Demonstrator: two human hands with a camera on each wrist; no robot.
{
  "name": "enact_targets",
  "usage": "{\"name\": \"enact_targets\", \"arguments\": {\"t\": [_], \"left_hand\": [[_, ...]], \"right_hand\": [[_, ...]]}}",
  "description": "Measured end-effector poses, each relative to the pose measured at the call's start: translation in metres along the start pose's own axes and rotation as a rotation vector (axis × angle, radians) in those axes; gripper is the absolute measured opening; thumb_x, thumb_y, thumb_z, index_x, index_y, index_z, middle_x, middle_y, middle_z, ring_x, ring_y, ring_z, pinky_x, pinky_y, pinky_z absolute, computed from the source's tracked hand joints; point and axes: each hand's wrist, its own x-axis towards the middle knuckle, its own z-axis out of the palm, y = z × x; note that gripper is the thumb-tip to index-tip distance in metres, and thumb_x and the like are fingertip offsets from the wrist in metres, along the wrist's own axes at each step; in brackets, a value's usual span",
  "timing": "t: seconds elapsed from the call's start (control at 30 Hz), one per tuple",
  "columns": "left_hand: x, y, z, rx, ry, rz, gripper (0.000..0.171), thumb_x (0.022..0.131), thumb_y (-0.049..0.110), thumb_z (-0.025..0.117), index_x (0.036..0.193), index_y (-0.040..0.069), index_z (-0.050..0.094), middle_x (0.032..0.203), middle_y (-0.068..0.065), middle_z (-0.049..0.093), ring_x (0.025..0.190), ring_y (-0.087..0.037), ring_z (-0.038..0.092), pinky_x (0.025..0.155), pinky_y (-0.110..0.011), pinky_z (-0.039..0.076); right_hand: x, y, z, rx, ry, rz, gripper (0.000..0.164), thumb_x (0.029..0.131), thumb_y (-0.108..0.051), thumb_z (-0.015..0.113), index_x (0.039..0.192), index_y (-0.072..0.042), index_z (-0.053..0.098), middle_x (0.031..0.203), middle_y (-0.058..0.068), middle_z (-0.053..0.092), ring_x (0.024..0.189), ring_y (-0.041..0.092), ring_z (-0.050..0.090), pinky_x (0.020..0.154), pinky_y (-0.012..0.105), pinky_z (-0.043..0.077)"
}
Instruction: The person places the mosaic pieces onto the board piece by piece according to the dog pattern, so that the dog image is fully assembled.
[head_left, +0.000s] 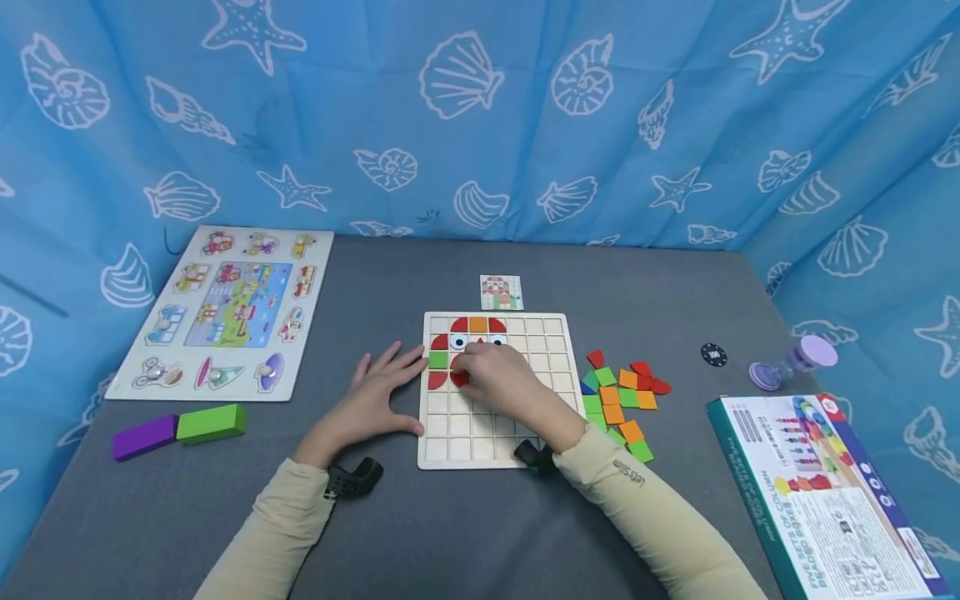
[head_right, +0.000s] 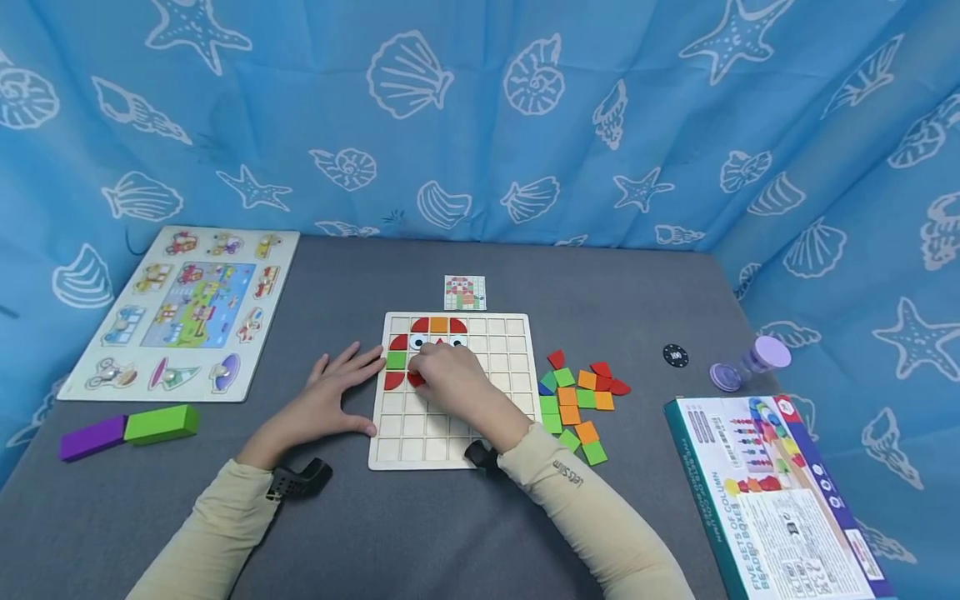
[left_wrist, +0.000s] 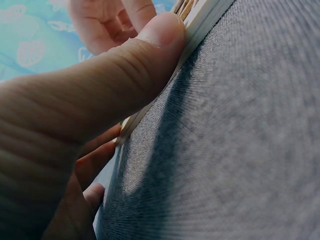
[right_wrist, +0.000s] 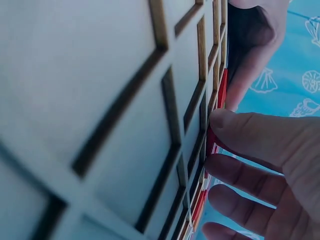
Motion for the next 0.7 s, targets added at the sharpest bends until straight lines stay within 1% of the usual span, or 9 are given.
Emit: {"name": "enact_targets", "arguments": {"t": [0.2,0.3,0.37,0.43,0.5,0.57,0.7], "left_hand": [[0.000,0.000,0.001,-0.003,0.003,0.006,0.099,0.056,0.058,0.072,0.139,0.020,0.033,0.146,0.003,0.023,0.136,-0.028,0.007,0.102,-0.057,-0.003],[-0.001,-0.001,0.001,0.001,0.011,0.008,0.100,0.055,0.058,0.072,0.139,0.020,0.033,0.146,0.002,0.024,0.136,-0.028,0.008,0.102,-0.057,-0.003],[-0.001,-0.001,0.002,0.004,0.015,0.008,0.100,0.055,0.059,0.072,0.139,0.020,0.033,0.146,0.002,0.024,0.136,-0.028,0.008,0.101,-0.057,-0.002],[-0.001,-0.001,0.002,-0.005,0.016,0.007,0.101,0.055,0.059,0.072,0.139,0.019,0.033,0.146,0.001,0.024,0.136,-0.029,0.008,0.101,-0.058,-0.002],[-0.001,0.000,0.002,-0.014,0.012,0.002,0.100,0.055,0.059,0.072,0.139,0.019,0.033,0.146,0.001,0.024,0.136,-0.029,0.007,0.101,-0.058,-0.003],[0.000,0.000,0.002,-0.018,0.008,-0.004,0.101,0.055,0.058,0.073,0.139,0.019,0.032,0.146,0.002,0.023,0.136,-0.028,0.006,0.101,-0.058,-0.003],[0.000,0.000,0.002,-0.020,0.008,-0.002,0.100,0.056,0.057,0.073,0.139,0.020,0.032,0.147,0.003,0.023,0.136,-0.028,0.006,0.101,-0.057,-0.004]], "right_hand": [[0.000,0.000,0.000,0.025,-0.036,0.052,0.019,0.075,-0.020,0.070,0.095,-0.018,0.068,0.084,-0.005,0.060,0.071,0.007,0.053,0.061,0.025,0.044],[-0.002,0.003,-0.003,0.075,-0.057,0.088,0.021,0.076,-0.021,0.070,0.096,-0.019,0.068,0.086,-0.005,0.060,0.073,0.007,0.052,0.063,0.024,0.044],[-0.007,0.009,-0.009,0.104,-0.050,0.118,0.021,0.076,-0.021,0.070,0.097,-0.018,0.067,0.087,-0.005,0.061,0.075,0.007,0.053,0.064,0.025,0.044],[-0.015,0.019,-0.017,0.129,-0.023,0.171,0.022,0.076,-0.021,0.070,0.097,-0.017,0.067,0.087,-0.004,0.061,0.076,0.009,0.054,0.064,0.027,0.045],[-0.028,0.035,-0.028,0.126,0.010,0.232,0.023,0.076,-0.020,0.070,0.098,-0.016,0.067,0.087,-0.002,0.061,0.076,0.011,0.054,0.064,0.029,0.045],[-0.044,0.053,-0.038,0.123,0.044,0.297,0.024,0.076,-0.019,0.070,0.099,-0.014,0.066,0.087,0.000,0.060,0.074,0.014,0.054,0.062,0.030,0.044],[-0.083,0.091,-0.055,0.102,0.058,0.434,0.026,0.078,-0.018,0.068,0.103,-0.011,0.065,0.089,0.005,0.058,0.069,0.017,0.051,0.057,0.032,0.042]]}}
